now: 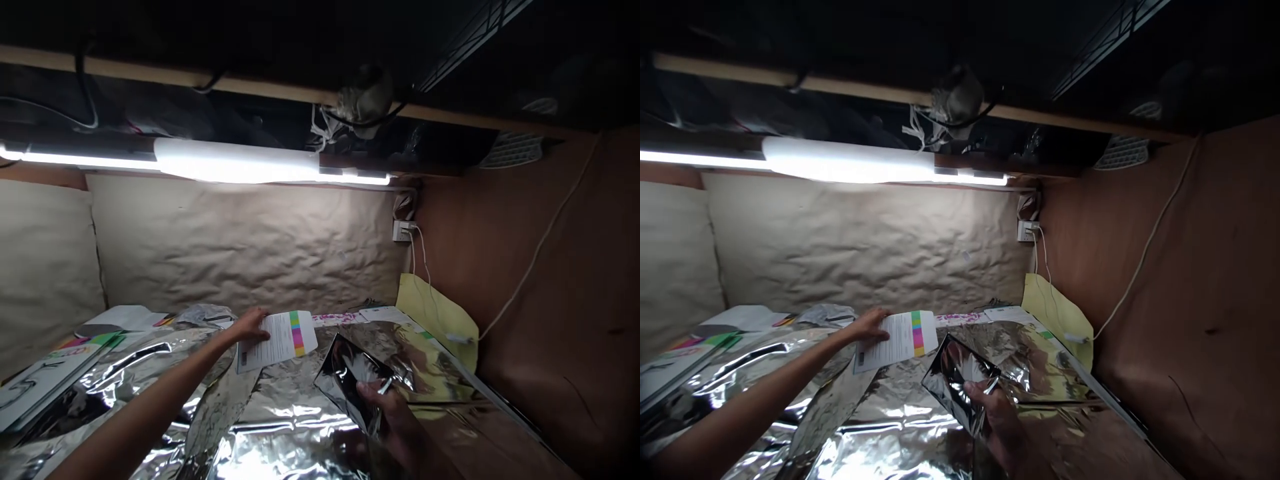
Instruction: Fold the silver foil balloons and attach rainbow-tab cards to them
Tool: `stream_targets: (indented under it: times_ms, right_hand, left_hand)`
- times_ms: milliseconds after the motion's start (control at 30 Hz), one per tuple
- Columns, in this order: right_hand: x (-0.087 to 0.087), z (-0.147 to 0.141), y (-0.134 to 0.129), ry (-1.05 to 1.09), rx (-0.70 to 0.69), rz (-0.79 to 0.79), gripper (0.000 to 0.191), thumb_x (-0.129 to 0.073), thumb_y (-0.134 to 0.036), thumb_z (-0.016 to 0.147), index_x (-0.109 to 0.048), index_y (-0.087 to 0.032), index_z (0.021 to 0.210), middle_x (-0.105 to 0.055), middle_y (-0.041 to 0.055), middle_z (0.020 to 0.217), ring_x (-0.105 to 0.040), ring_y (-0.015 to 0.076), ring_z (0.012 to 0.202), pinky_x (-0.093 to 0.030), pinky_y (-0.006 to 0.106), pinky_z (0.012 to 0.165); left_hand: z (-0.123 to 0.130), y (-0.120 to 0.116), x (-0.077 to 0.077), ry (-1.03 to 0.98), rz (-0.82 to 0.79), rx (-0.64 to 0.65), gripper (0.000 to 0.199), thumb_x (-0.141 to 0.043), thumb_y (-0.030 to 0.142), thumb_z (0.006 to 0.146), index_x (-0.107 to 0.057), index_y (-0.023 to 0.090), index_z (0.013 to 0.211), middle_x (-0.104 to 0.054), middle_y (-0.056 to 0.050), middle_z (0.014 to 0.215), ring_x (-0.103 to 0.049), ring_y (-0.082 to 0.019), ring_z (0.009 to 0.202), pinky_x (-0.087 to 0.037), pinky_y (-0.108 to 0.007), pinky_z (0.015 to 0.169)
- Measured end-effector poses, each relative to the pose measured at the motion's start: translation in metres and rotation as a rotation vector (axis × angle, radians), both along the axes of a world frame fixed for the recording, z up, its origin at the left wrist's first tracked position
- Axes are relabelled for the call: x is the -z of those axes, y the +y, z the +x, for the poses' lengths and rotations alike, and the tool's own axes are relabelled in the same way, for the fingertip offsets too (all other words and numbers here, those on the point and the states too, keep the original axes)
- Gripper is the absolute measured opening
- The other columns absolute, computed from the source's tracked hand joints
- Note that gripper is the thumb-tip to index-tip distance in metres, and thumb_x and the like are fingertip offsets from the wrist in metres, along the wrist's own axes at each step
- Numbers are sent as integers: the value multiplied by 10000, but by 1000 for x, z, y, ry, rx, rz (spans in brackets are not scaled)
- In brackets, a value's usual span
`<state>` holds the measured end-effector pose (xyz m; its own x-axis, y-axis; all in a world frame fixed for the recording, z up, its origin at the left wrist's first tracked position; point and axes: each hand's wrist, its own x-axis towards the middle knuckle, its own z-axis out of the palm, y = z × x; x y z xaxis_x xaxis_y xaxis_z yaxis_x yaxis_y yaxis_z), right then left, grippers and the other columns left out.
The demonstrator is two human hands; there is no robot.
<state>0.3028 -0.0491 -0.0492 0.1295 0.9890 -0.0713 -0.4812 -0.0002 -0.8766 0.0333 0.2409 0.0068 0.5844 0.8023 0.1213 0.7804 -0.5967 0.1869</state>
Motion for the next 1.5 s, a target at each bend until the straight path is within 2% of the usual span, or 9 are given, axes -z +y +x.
stream_targets:
  times_ms: [67, 200, 433, 667, 833, 900, 1067, 1267, 1500]
  right_hand:
    - [7, -1, 3, -21, 20, -9, 360, -874, -462, 589, -707, -194, 762, -695, 38, 718, -666, 233, 697, -532, 359, 667]
    - [1, -4, 7, -277, 101, 124, 402, -881, -494, 559, -736, -181, 766, -715, 61, 794, -647, 281, 884, -477, 414, 883]
    - [-25, -17, 23, -544, -48, 295, 280, -831, -392, 661, -749, -191, 839, -706, 50, 826, -593, 252, 871, -427, 398, 886]
    - [9, -37, 33, -417, -371, 247, 249, -820, -316, 646, -732, -170, 827, -691, 30, 753, -602, 205, 755, -451, 343, 770]
    - [11, -41, 36, -258, -217, 179, 302, -864, -271, 602, -749, -193, 869, -738, 36, 846, -656, 241, 870, -469, 368, 857]
    - [6, -36, 35, -123, -220, 144, 260, -837, -283, 667, -752, -192, 895, -747, 50, 883, -669, 241, 877, -483, 376, 862]
    - [-3, -35, 23, 106, -282, 131, 245, -780, -212, 779, -741, -229, 1020, -748, 23, 928, -677, 163, 803, -508, 289, 781]
    - [-7, -39, 17, 120, -278, 105, 188, -812, -216, 737, -745, -228, 913, -742, 9, 912, -678, 166, 848, -514, 310, 861]
    - [-18, 0, 29, -81, 26, 131, 215, -811, -373, 737, -728, -203, 838, -737, 40, 834, -679, 225, 795, -532, 374, 794]
  left_hand:
    - [0, -22, -18, -93, 40, 33, 321, -583, 406, 832, -697, 178, 1026, -709, -92, 1023, -631, -272, 1003, -455, -323, 863]
    - [-8, -90, -46, -243, 91, 130, 310, -470, 374, 936, -721, 195, 968, -737, -45, 937, -655, -200, 877, -433, -242, 748]
    - [-22, -176, -36, -328, 180, 197, 239, -518, 326, 971, -732, 254, 1047, -764, -24, 936, -701, -193, 857, -409, -240, 710]
    - [-12, -180, -6, -205, 306, 230, 232, -498, 240, 986, -719, 262, 1054, -758, -27, 963, -700, -215, 885, -467, -273, 728]
    - [-7, -183, 2, -169, 478, 285, 525, -452, 84, 913, -462, 193, 1426, -536, -116, 1423, -472, -245, 1322, -247, -467, 1158]
    - [-9, -182, 7, -105, 438, 324, 740, -567, 188, 857, -265, 162, 1532, -317, -149, 1577, -240, -292, 1471, -78, -534, 1198]
    - [-3, -181, 27, 29, 338, 400, 1248, -780, 602, 613, -112, 152, 1567, -46, -218, 1630, 19, -415, 1494, -28, -612, 1164]
    - [8, -191, 32, -34, 462, 345, 1297, -831, 589, 525, -167, 167, 1557, -287, -237, 1531, -164, -392, 1465, -18, -553, 1185]
    - [-9, -172, 15, -115, 558, 121, 1261, -821, 557, 524, -216, 141, 1549, -398, -223, 1420, -318, -390, 1370, -44, -569, 1181]
